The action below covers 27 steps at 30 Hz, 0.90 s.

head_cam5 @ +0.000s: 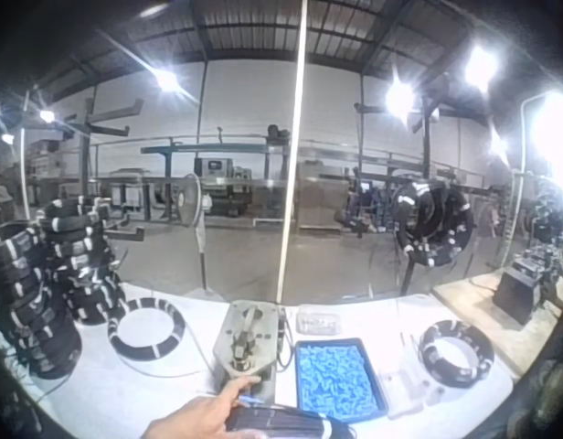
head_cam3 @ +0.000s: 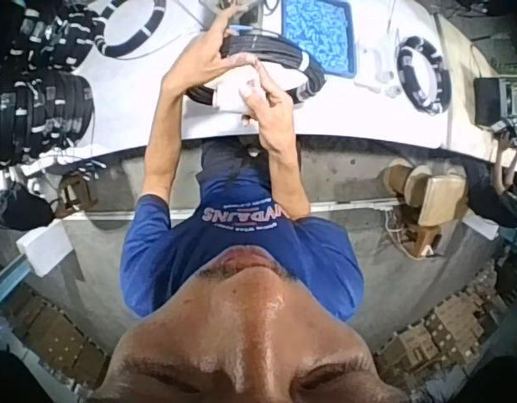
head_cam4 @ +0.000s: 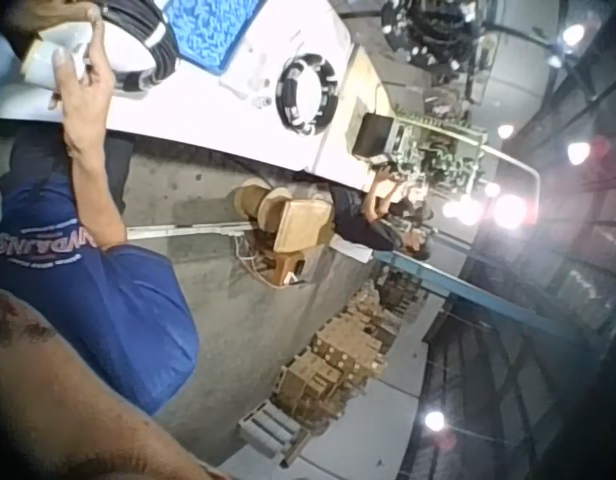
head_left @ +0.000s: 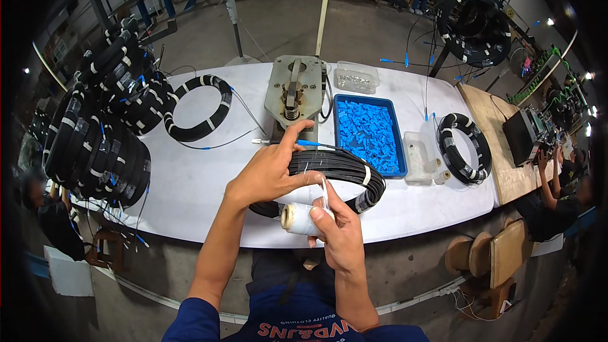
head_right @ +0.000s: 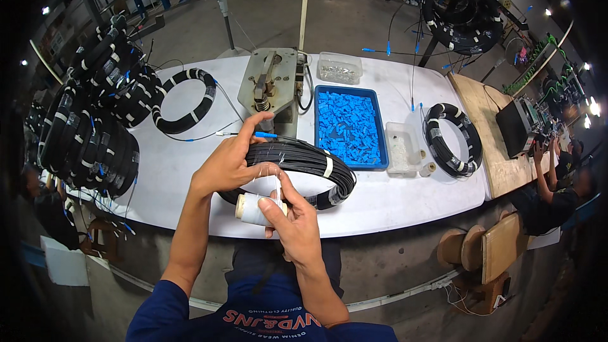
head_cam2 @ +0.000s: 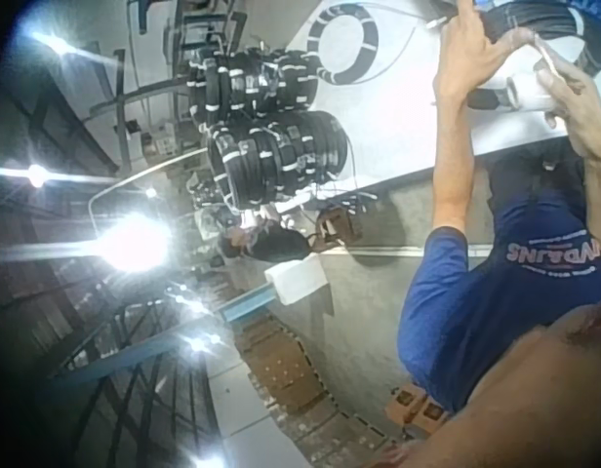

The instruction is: The person wraps a coiled cable with tape, presses the cable end using a benchtop machine, and attaches a connector piece to the wire end by hand.

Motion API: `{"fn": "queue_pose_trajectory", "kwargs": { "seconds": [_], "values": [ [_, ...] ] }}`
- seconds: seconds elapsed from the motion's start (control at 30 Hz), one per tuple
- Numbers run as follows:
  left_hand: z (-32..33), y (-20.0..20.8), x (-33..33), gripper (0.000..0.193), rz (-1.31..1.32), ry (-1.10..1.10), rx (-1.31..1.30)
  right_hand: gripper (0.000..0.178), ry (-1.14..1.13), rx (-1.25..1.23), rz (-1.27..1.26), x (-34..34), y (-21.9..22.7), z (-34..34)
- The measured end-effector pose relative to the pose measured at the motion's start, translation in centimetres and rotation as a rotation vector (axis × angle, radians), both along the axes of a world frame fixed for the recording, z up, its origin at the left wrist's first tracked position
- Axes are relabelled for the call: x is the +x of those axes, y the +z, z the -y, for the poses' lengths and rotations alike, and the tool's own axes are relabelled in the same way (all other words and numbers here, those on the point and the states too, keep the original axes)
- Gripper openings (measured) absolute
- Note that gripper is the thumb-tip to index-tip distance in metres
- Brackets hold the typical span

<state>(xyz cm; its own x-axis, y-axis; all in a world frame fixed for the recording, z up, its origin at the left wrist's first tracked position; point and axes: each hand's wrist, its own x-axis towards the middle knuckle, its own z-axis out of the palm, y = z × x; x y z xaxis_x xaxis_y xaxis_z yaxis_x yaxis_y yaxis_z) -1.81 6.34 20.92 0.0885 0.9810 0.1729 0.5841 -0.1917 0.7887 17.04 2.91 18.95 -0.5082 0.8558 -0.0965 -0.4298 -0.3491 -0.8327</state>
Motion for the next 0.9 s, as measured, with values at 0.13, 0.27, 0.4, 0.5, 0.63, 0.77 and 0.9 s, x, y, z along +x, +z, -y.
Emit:
{"fn": "queue_pose_trajectory", "kwargs": {
  "seconds": [0.13, 0.27, 0.4, 0.5, 0.63, 0.77, 0.9],
  "values": [
    [0.0, 0.1, -0.8, 0.092, 0.046, -0.105, 0.020, 0.064, -0.017, -0.006, 0.011, 0.1, -0.4, -0.1],
    [0.0, 0.0, -1.7, 0.089, 0.096, -0.225, 0.025, 0.065, -0.016, -0.025, -0.024, 0.2, -0.6, -0.3],
    [0.3, -0.1, -1.7, 0.082, 0.138, -0.159, -0.037, 0.058, -0.038, 0.027, 0.010, 0.1, -0.3, -0.6],
    [0.7, -0.6, -1.4, 0.079, 0.059, -0.088, 0.032, 0.041, -0.031, 0.203, 0.100, 0.0, -0.2, -1.2],
    [0.4, -1.0, -1.0, 0.076, 0.092, -0.118, 0.111, 0.013, -0.026, 0.430, 0.205, -0.1, -1.4, -1.4],
    [0.1, -0.9, -1.6, 0.075, 0.083, -0.100, 0.075, 0.009, -0.014, 0.138, 0.095, -1.1, -2.0, -0.5],
    [-0.1, -1.0, -1.8, 0.073, 0.086, -0.088, 0.057, 0.015, 0.094, 0.069, 0.067, -0.5, -2.7, -1.5]
  ]
}}
